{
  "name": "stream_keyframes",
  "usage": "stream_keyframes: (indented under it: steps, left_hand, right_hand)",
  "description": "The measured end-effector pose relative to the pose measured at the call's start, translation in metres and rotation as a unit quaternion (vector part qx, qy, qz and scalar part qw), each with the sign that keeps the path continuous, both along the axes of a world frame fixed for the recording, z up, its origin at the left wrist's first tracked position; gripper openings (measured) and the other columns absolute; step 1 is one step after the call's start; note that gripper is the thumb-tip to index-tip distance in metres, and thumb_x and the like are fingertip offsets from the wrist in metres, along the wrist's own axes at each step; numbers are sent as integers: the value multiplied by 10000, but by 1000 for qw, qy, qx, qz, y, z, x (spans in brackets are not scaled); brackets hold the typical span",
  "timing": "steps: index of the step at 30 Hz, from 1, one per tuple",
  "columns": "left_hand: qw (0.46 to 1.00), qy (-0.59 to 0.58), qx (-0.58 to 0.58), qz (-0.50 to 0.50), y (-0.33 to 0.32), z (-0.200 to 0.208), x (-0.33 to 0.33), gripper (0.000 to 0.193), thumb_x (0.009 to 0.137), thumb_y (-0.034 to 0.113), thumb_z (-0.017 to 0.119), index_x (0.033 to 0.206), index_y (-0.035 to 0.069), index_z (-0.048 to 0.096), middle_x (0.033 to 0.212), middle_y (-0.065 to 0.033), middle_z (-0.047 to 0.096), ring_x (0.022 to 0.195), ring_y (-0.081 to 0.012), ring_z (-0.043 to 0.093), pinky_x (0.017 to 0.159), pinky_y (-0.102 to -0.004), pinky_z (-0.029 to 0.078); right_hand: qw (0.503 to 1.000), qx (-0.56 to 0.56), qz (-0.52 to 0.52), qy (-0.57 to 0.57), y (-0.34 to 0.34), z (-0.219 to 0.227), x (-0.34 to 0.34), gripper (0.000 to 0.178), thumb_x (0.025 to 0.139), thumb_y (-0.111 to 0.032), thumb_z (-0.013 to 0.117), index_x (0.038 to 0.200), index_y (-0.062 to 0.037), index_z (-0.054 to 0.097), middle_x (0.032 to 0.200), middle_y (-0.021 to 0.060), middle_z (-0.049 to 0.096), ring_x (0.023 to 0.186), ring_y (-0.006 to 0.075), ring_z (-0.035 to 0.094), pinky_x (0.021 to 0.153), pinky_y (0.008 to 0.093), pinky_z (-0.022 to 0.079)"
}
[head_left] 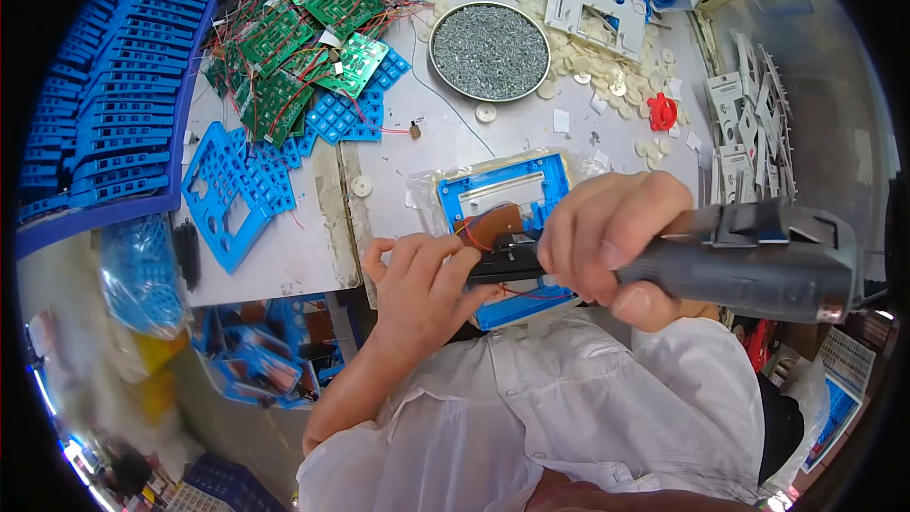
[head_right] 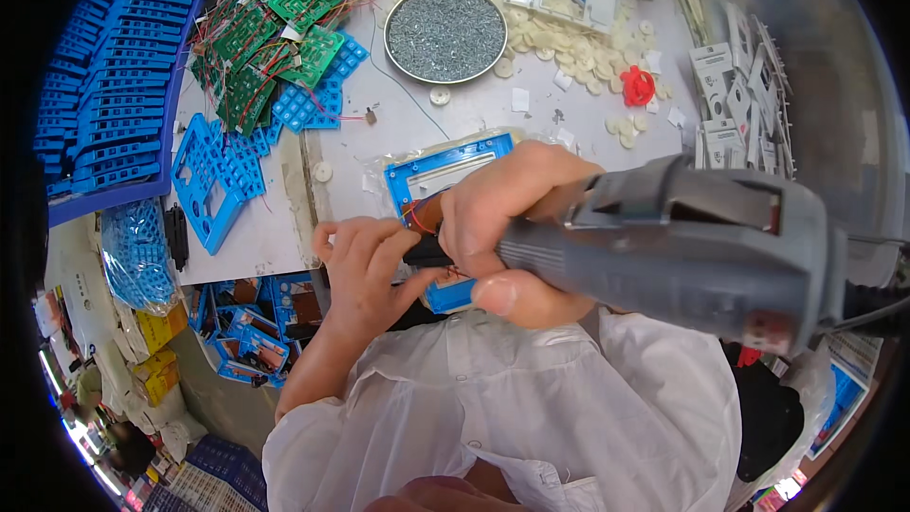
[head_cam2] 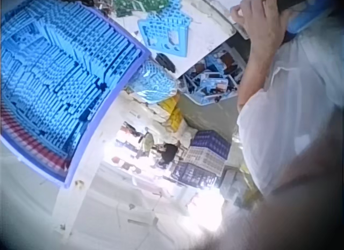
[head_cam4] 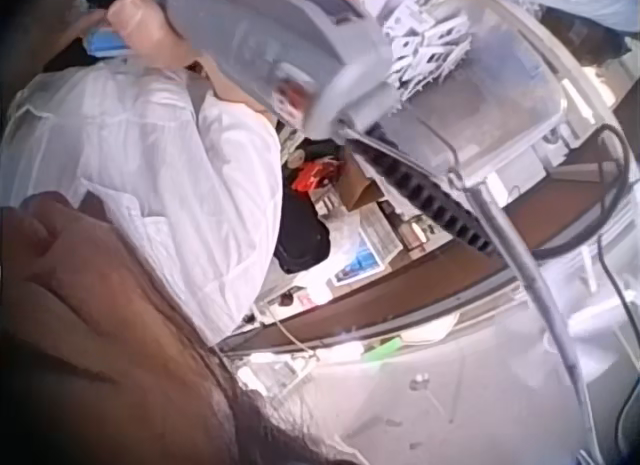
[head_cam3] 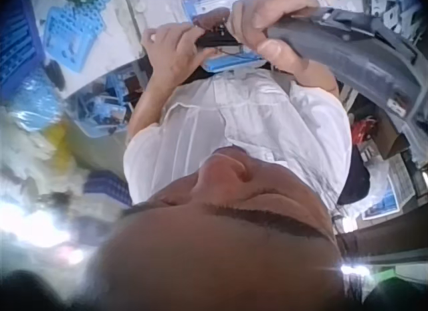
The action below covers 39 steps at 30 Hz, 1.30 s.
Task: Assembling a small circuit board into a plastic housing and applying sealant with a handheld tool.
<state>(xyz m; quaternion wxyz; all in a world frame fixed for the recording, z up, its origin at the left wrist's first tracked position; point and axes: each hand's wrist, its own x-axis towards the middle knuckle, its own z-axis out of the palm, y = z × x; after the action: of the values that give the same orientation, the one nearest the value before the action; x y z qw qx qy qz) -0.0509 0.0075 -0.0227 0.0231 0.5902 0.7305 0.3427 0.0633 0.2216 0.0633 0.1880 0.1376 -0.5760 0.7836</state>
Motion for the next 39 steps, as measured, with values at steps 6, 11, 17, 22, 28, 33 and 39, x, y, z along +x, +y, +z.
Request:
stream_keyframes:
  steps: [6, 11, 17, 22, 28, 33, 39]
  left_hand:
    - [999, 37, 17, -7, -3, -9, 0, 519, 708, 365, 873, 1152, 158, 700, 1065, 27, 666, 929, -203, 606, 911, -478, 311]
    - [999, 25, 24, -4, -3, -9, 0, 490, 715, 371, 866, 1125, 150, 712, 1033, 26, 673, 913, -196, 608, 901, -470, 322]
    - [999, 24, 34, -13, -1, -10, 0, 519, 718, 395, 858, 1117, 105, 696, 1029, 13, 663, 898, -162, 602, 919, -473, 320]
    - [998, 46, 38, -20, 1, -12, -1, 455, 778, 403, 808, 1100, 101, 699, 1011, 20, 651, 885, -155, 600, 933, -464, 316]
    - [996, 57, 68, -28, 1, -19, -2, 390, 811, 388, 774, 1056, 92, 703, 994, 18, 646, 896, -154, 594, 956, -455, 313]
    - [996, 29, 74, -45, 3, -24, -6, 403, 791, 393, 775, 1052, 95, 701, 987, 16, 645, 894, -166, 584, 965, -453, 314]
    - [997, 12, 56, -48, 2, -30, -3, 428, 760, 402, 804, 1073, 126, 705, 1001, 24, 650, 983, -180, 596, 1018, -492, 292]
  right_hand:
    - [994, -21, -105, 28, -26, -26, -1, 273, 895, -196, 801, 947, -6, 611, 656, 59, 596, 565, 187, 570, 553, 334, 487]
    - [995, 76, -45, 56, -14, -33, -7, 277, 905, -94, 738, 1085, -50, 532, 663, 29, 617, 562, 177, 592, 519, 344, 497]
    - [992, 102, -56, 53, -18, -35, -11, 257, 907, -97, 735, 1022, -42, 512, 648, 38, 606, 528, 170, 575, 510, 341, 505]
    - [988, 120, -80, 54, -26, -32, -17, 241, 900, -89, 744, 930, -39, 510, 629, 53, 599, 484, 168, 554, 484, 330, 506]
    - [984, 155, -83, 21, -35, -26, -23, 253, 889, -76, 740, 853, -50, 491, 594, 55, 578, 455, 180, 539, 463, 328, 497]
    - [979, 180, -91, 16, -37, -28, -28, 262, 887, -71, 735, 842, -53, 478, 587, 56, 576, 449, 188, 537, 453, 329, 481]
    - [979, 188, -66, -38, -31, -28, -19, 280, 882, -86, 757, 936, -41, 485, 628, 39, 577, 516, 175, 557, 498, 336, 484]
